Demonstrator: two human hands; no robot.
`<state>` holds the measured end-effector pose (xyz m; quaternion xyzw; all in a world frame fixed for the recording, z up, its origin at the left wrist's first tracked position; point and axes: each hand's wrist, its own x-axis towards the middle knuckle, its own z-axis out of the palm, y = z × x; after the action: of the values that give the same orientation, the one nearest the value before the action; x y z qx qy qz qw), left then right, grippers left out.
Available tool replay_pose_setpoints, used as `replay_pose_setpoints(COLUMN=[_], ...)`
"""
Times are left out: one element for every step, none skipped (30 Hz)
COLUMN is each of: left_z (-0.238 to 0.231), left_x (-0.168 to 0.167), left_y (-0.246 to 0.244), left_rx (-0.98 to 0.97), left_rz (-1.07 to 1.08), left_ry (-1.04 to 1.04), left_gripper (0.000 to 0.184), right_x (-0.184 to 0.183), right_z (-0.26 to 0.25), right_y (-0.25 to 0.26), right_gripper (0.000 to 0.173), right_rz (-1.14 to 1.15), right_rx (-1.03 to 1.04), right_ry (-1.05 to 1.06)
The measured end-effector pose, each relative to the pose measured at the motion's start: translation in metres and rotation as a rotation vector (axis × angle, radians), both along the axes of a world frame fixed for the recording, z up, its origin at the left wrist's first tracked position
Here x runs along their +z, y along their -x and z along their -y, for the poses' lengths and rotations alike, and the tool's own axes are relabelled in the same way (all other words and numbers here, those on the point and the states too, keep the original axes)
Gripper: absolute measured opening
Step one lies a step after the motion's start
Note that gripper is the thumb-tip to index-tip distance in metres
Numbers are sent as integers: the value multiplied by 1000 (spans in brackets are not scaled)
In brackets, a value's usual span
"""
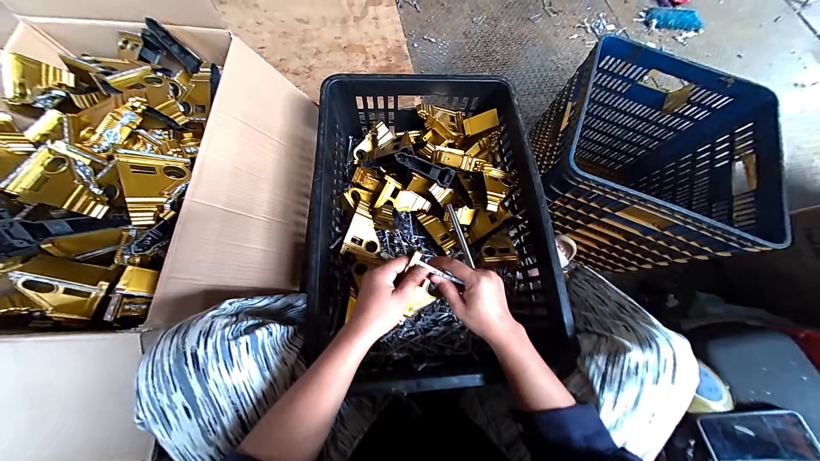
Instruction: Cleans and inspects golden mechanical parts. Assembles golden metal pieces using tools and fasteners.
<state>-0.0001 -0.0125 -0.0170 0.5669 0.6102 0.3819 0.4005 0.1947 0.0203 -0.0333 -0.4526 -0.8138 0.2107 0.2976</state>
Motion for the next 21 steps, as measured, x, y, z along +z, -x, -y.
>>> replay_pose_setpoints(left_z=[0,0,1,1,1,1,1,1,1,0,0,-1,-2,-3,-3,-4,-4,-4,-3,-2,-2], left_x=[-2,-4,-4,-4,-5,-5,-5,-5,-5,-3,-1,1,2,2,2,1,1,0,0,0,1], left_y=[-1,-2,-2,-2,-2,-1,-1,-2,-1,0,1,3,6,8,11,12,12,12,11,10,10], left_rx=[23,33,32,19,6,0,1,6,14,29,51,77,102,117,119,114,105,95,85,77,72], left_rz=[-18,-27,-33,-49,-80,-120,-156,-175,-179,-172,-158,-137,-117,-85,-41,-1,31,56,72,83,84], left_ry=[-33,-54,-67,-75,-87,-98,-102,-97,-81,-59,-49,-50,-68,-99,-128,-152,-166,-163,-151,-135,-125], left_gripper=[25,26,26,26,28,32,35,38,39,38,37,36,35,34,34,33,32,31,31,31,31], right_x=[0,-1,0,-1,-1,-3,-4,-5,-6,-6,-3,0,3,6,7,7,6,7,7,8,8], right_z=[0,0,1,1,2,3,4,5,6,6,5,4,3,2,2,2,3,3,2,2,2], right_y=[0,1,2,3,4,5,7,7,7,7,5,2,-2,-4,-5,-6,-6,-6,-6,-7,-8], right_gripper=[34,35,36,36,37,37,38,39,40,43,45,48,49,49,47,44,43,42,42,42,41], right_rz=[0,14,39,70,104,132,152,163,158,132,81,16,-60,-136,-201,-245,-275,-293,-305,-308,-308], right_rx=[5,2,-7,-19,-30,-36,-40,-38,-28,-9,22,65,109,143,154,147,137,130,125,119,115], right_ry=[6,-6,-22,-42,-69,-98,-128,-149,-149,-114,-35,70,173,252,307,338,350,350,343,332,322])
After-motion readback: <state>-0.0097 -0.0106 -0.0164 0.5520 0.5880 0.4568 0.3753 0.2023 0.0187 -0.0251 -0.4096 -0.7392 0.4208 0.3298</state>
